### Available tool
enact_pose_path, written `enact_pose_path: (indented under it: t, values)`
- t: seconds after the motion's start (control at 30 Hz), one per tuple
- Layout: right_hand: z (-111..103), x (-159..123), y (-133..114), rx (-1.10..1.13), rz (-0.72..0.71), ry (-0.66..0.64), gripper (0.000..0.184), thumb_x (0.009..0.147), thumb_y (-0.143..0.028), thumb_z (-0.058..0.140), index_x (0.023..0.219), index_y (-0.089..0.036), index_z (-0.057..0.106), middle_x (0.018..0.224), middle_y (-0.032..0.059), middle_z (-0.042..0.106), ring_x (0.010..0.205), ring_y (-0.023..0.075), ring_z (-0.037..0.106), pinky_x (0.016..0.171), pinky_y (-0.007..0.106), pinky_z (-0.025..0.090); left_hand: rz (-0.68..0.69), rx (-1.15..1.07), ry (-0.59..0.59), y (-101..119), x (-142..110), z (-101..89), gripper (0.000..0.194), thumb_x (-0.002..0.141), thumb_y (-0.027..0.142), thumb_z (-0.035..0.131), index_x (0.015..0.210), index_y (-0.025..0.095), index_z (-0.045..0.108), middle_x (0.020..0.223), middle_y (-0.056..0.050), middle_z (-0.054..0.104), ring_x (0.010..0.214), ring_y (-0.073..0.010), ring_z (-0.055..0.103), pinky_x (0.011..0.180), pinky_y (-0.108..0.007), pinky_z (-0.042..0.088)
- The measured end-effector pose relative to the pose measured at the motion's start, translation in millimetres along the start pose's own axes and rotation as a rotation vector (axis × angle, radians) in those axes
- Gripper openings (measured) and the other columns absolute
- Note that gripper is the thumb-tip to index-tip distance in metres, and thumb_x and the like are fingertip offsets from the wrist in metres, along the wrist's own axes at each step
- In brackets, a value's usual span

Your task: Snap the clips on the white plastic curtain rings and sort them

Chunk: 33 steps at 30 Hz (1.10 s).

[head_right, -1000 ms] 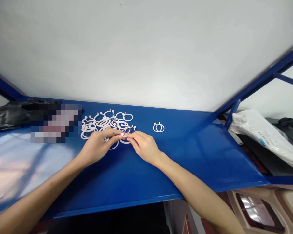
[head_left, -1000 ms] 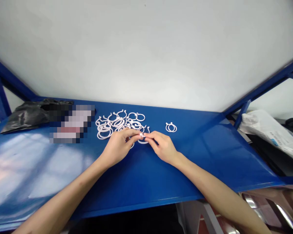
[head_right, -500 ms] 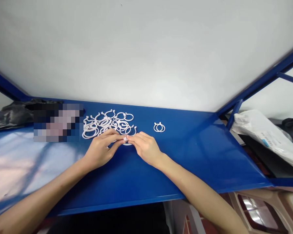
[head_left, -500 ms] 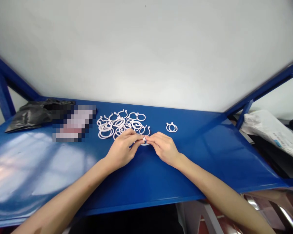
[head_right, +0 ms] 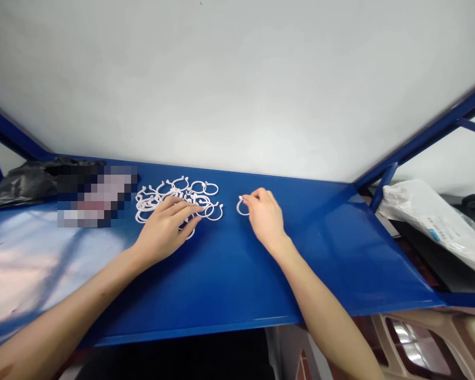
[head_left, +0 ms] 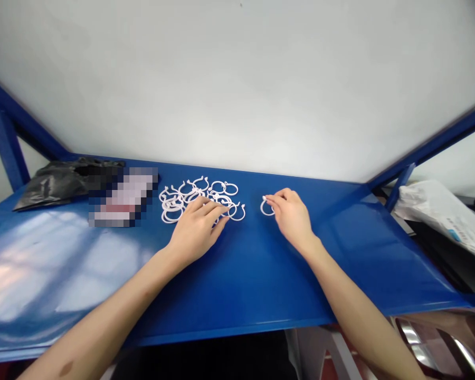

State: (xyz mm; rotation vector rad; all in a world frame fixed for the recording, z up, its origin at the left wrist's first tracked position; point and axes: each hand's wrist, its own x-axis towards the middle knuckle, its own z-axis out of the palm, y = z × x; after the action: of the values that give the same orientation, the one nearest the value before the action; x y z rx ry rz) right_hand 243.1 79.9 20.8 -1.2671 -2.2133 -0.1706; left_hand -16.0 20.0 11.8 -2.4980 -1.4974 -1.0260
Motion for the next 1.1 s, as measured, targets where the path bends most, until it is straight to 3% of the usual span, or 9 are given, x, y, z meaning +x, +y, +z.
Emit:
enact_pose_path:
  t: [0.07,0.17,0.27,0.43,0.57,0.73,0.97,1.1]
  values:
    - [-2,-1,22,-0.084,0.043,-0.073,0.027,0.102,-0.029,0.052,0.107,-0.020,0.078,0.090,0.0135,0.068,0.085,0.0276,0.057,0.073,0.043,0.054,0.004,0.047,-0.034,-3,-1,2.4,0.021,0.097,0.025,0.059,0.111,0.020,0.074,0.112,-0.009,0.074,0.105,-0.0292,0.059,0.095,-0.050,0.051]
    - [-1,-3,33,-0.137,0.044,-0.058,0.027,0.100,-0.030,0.055,0.114,-0.018,0.076,0.095,0.0168,0.069,0.093,0.0321,0.055,0.077,0.049,0.054,-0.002,0.118,-0.067,-5,-3,8.0,0.018,0.094,0.024,0.062,0.106,0.018,0.074,0.119,-0.012,0.070,0.111,-0.0329,0.055,0.096,-0.053,0.049]
    - [0,-2,14,-0.063,0.003,-0.014,0.027,0.100,-0.025,0.055,0.117,-0.019,0.074,0.101,0.0163,0.069,0.100,0.0335,0.053,0.085,0.051,0.053,-0.013,0.150,-0.060,-5,-5,11.7,0.013,0.093,0.023,0.063,0.098,0.019,0.075,0.116,-0.012,0.069,0.109,-0.0330,0.054,0.093,-0.052,0.049]
    - [7,-3,-33,0.235,-0.092,-0.096,0.026,0.101,-0.028,0.057,0.123,-0.021,0.069,0.108,0.0117,0.070,0.105,0.0294,0.058,0.094,0.050,0.053,0.030,0.131,0.003,-3,-2,8.5,0.016,0.096,0.021,0.061,0.089,0.022,0.075,0.111,-0.010,0.066,0.102,-0.0285,0.051,0.089,-0.047,0.047]
    - [13,-10,-51,0.561,0.053,-0.130,0.030,0.100,-0.030,0.059,0.129,-0.024,0.062,0.107,0.0070,0.072,0.096,0.0212,0.067,0.087,0.040,0.058,0.105,0.063,0.068,1,0,1.2,0.021,0.097,0.020,0.058,0.089,0.029,0.076,0.097,-0.005,0.065,0.089,-0.0217,0.048,0.083,-0.038,0.045]
    - [13,-11,-59,0.831,0.225,-0.103,0.018,0.095,-0.029,0.062,0.112,-0.022,0.063,0.085,-0.0001,0.071,0.075,0.0143,0.069,0.071,0.028,0.057,0.185,-0.006,0.080,5,0,-2.6,0.022,0.098,0.017,0.057,0.091,0.028,0.074,0.092,-0.004,0.066,0.085,-0.0190,0.051,0.078,-0.034,0.045]
    - [20,-12,-55,0.964,0.272,-0.109,0.019,0.096,-0.030,0.059,0.113,-0.022,0.064,0.088,0.0020,0.074,0.081,0.0159,0.073,0.075,0.031,0.061,-0.016,-0.083,0.016,4,0,0.5,0.015,0.100,0.026,0.055,0.111,0.020,0.064,0.100,-0.006,0.069,0.094,-0.0222,0.059,0.087,-0.039,0.049]
    - [23,-13,-54,0.960,0.254,-0.117,0.018,0.096,-0.030,0.060,0.112,-0.022,0.066,0.089,0.0026,0.075,0.081,0.0159,0.073,0.075,0.031,0.062,-0.047,-0.047,-0.061,1,-2,4.9,0.020,0.098,0.029,0.058,0.113,0.018,0.065,0.107,-0.009,0.071,0.101,-0.0256,0.058,0.093,-0.044,0.047]
